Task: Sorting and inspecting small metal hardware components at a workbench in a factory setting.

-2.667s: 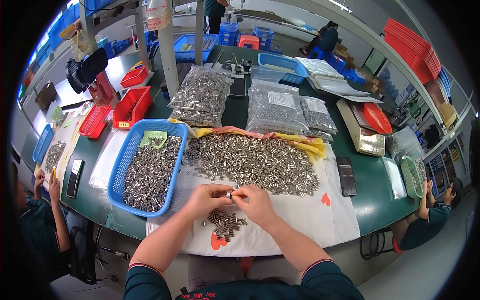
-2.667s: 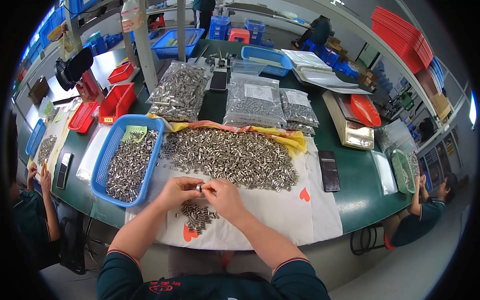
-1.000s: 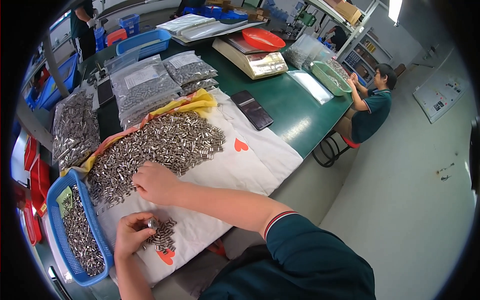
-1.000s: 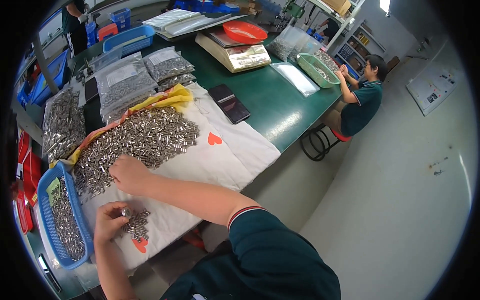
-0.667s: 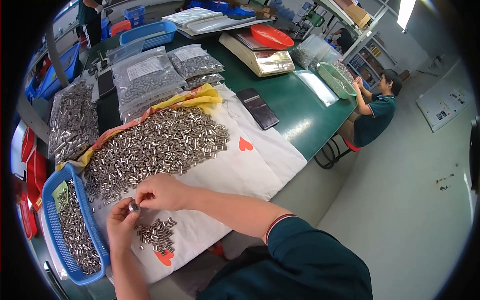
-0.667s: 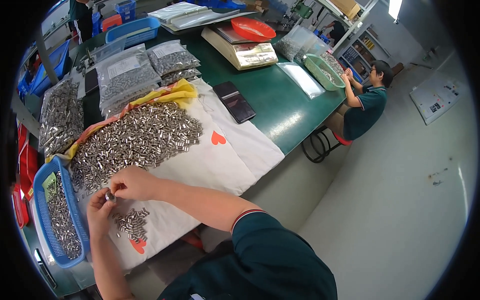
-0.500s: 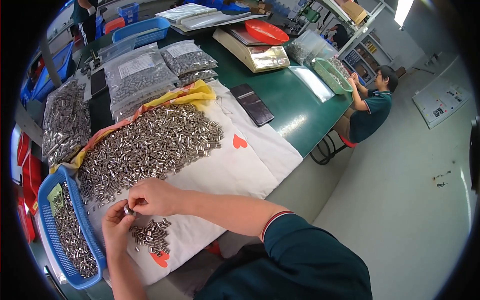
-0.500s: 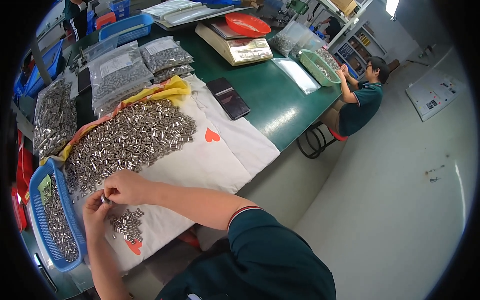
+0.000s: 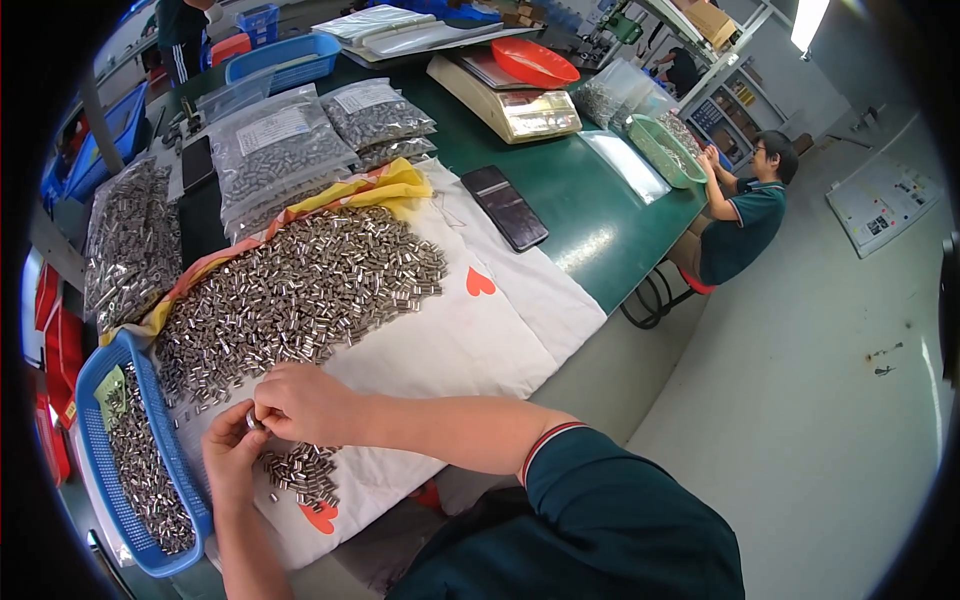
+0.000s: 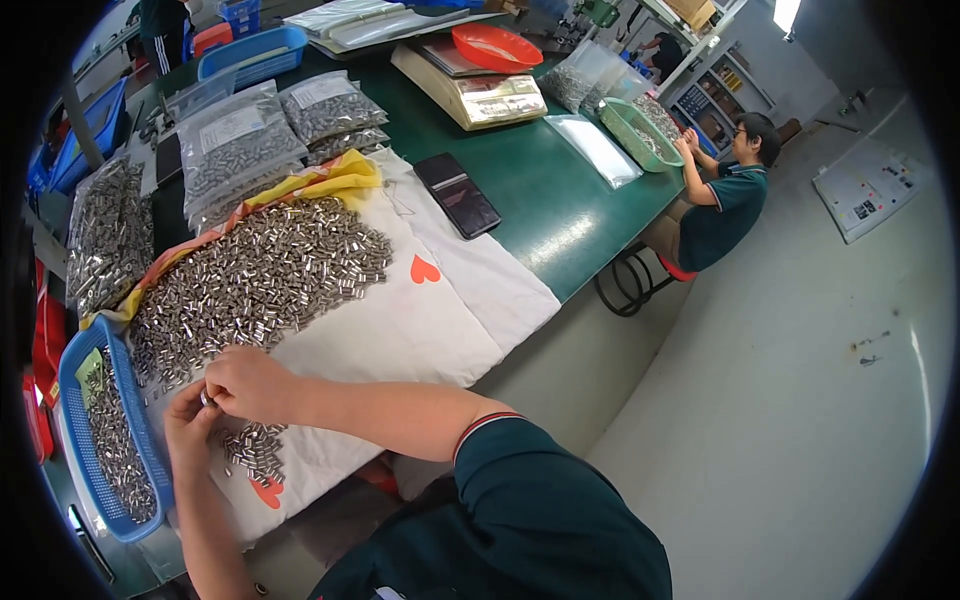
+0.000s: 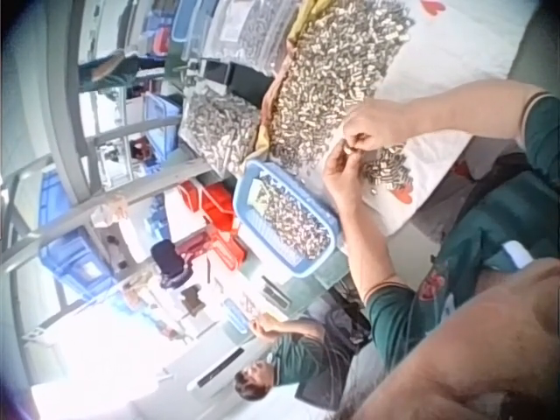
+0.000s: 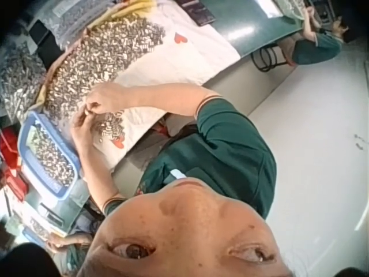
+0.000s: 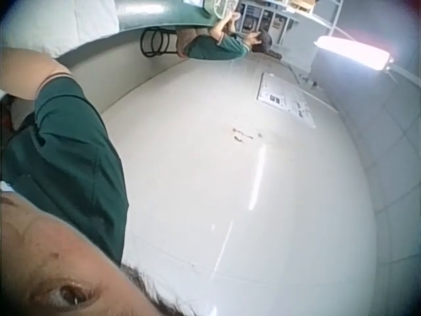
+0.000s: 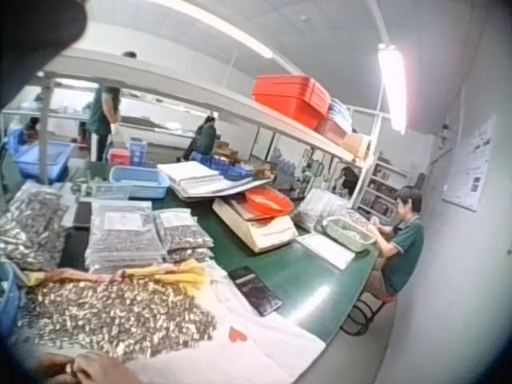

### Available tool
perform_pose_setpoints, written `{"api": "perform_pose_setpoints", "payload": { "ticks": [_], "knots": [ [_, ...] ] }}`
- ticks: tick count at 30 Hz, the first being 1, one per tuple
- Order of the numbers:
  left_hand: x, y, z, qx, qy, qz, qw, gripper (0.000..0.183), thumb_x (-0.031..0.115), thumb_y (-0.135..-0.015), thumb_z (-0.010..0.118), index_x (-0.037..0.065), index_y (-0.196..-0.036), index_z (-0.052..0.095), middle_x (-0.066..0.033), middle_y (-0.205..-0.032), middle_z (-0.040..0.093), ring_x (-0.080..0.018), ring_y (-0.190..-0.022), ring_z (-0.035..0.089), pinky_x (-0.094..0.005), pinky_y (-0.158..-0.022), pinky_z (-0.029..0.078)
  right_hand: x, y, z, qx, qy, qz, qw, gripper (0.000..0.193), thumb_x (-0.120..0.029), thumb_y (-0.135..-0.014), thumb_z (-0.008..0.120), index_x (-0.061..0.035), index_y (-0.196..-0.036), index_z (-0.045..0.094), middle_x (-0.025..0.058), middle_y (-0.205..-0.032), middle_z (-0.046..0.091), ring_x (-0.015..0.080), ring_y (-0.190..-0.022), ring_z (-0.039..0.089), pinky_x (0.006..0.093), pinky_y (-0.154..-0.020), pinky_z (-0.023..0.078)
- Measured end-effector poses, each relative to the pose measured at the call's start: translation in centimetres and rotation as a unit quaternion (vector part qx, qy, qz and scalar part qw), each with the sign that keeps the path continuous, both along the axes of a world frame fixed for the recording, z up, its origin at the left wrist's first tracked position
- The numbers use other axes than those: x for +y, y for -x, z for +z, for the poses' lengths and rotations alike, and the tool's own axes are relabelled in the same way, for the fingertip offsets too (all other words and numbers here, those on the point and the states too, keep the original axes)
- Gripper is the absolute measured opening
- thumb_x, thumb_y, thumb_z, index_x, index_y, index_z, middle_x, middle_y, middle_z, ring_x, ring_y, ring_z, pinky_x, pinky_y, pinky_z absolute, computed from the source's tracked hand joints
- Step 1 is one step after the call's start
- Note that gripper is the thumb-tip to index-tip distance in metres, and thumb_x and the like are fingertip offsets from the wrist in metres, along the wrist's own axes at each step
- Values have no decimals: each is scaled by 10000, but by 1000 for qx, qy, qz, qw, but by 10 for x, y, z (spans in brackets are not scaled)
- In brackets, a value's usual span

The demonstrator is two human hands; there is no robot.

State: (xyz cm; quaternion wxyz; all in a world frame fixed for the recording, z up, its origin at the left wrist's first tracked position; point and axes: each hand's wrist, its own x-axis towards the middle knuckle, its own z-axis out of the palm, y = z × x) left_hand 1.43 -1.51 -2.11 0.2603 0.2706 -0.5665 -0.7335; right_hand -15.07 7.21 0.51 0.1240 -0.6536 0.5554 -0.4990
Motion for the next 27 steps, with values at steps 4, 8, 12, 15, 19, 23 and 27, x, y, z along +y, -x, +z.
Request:
{"api": "perform_pose_setpoints", "payload": {
  "ticks": [4, 8, 12, 15, 19, 23, 27],
  "knots": [
    [-2, -3, -1, -7, 3, -15, 1000, 409, -60, -697, 667, -22, -1088, 554, -67, -948, 618, -113, -812, 583, -224, -733, 480, 1, 5, 1, -19, -27, 32, 999, 68, -90, -665, 602, -57, -643, 547, 76, -657, 560, 263, -694, 543, 359, -657, 440],
    [-1, -4, 4, 8, -11, -57, 998, 411, -65, -683, 680, -25, -1073, 556, -74, -960, 620, -125, -838, 591, -235, -749, 484, 4, 23, 9, -95, -141, 149, 974, 81, -124, -687, 616, -53, -687, 576, 71, -676, 584, 257, -695, 555, 369, -650, 438],
    [0, -5, 1, 17, -37, -87, 995, 433, -81, -657, 692, -20, -1065, 559, -77, -966, 621, -131, -841, 593, -242, -766, 483, 5, 23, 15, -21, -119, 105, 987, 107, -152, -685, 630, -60, -722, 590, 67, -671, 581, 253, -683, 557, 370, -633, 437],
    [8, -1, 8, -20, 2, -109, 994, 420, -102, -648, 679, -27, -1045, 565, -83, -964, 622, -128, -831, 591, -240, -758, 485, 1, 33, 13, -5, -156, 102, 983, 126, -172, -675, 644, -71, -734, 595, 66, -698, 575, 244, -710, 548, 355, -654, 432],
    [13, 1, 18, -69, 12, -146, 987, 398, -122, -643, 659, -36, -1021, 572, -89, -959, 622, -125, -824, 588, -243, -751, 487, -10, 29, -18, 147, -35, -70, 986, 104, -179, -670, 632, -90, -681, 578, 42, -758, 552, 225, -814, 505, 327, -719, 415],
    [12, -1, 20, -66, 16, -154, 986, 390, -129, -641, 652, -40, -1013, 574, -83, -951, 620, -123, -816, 586, -246, -746, 487, -15, 19, -26, 269, -7, -123, 955, 49, -128, -661, 560, -87, -671, 585, 37, -740, 540, 210, -811, 498, 334, -720, 412],
    [12, 0, 18, -46, 8, -149, 988, 387, -112, -652, 667, -42, -1019, 571, -77, -942, 618, -121, -818, 583, -243, -749, 482, -14, 21, -18, 269, -42, -130, 954, 56, -100, -656, 542, -77, -670, 592, 50, -737, 540, 215, -819, 500, 338, -723, 406]
  ]
}}
